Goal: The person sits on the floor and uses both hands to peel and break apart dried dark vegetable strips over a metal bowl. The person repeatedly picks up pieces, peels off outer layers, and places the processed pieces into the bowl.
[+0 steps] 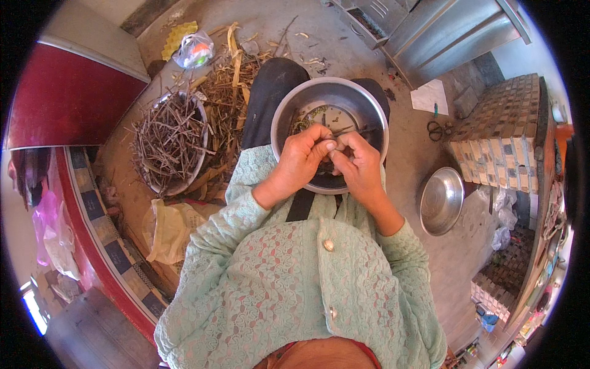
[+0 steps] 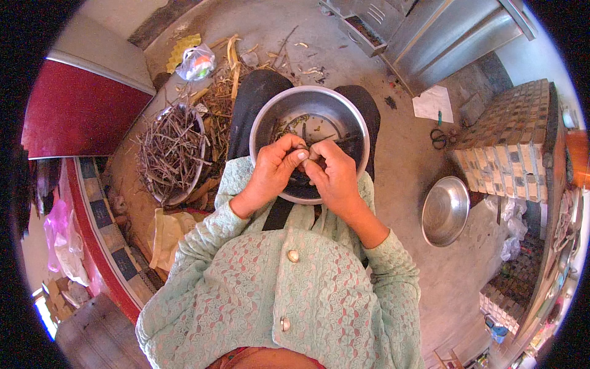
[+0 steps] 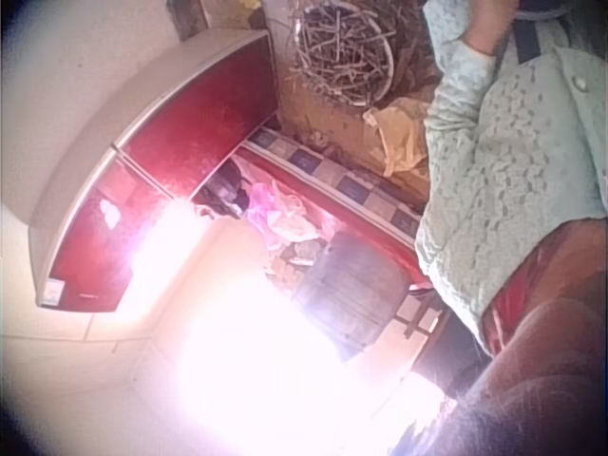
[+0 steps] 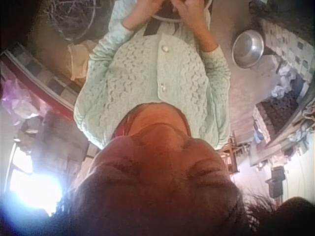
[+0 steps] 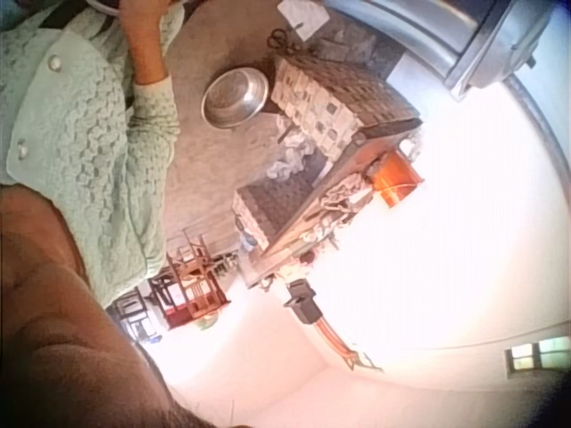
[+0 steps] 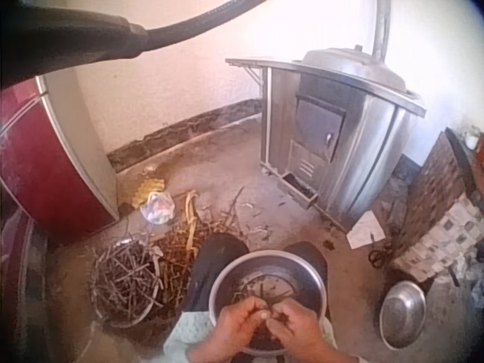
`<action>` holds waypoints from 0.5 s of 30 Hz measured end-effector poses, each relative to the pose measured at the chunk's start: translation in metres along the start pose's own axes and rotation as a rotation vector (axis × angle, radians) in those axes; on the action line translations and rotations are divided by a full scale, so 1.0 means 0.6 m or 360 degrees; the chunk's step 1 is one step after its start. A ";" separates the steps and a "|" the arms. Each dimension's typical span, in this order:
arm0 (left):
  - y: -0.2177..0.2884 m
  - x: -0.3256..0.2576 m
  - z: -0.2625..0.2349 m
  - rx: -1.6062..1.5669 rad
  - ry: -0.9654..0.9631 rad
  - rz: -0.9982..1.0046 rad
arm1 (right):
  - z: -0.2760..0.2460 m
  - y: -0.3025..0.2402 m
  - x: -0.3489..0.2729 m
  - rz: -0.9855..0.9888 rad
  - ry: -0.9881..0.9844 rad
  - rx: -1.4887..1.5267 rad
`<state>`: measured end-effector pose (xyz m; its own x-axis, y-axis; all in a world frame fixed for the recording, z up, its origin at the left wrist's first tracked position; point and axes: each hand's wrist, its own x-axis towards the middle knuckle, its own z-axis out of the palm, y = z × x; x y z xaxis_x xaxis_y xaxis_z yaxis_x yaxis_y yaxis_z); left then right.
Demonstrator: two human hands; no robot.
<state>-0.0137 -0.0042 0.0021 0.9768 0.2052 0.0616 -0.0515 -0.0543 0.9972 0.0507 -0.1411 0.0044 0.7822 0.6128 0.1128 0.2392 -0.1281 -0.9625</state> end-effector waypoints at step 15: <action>-0.003 0.002 -0.025 -0.0061 -0.0253 -0.0210 | -0.013 -0.007 0.005 0.0322 -0.0051 0.0598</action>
<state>-0.0155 0.0110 0.0010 0.9959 0.0508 -0.0743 0.0743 0.0008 0.9972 0.0565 -0.1449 0.0110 0.7722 0.6290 -0.0897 -0.1483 0.0411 -0.9881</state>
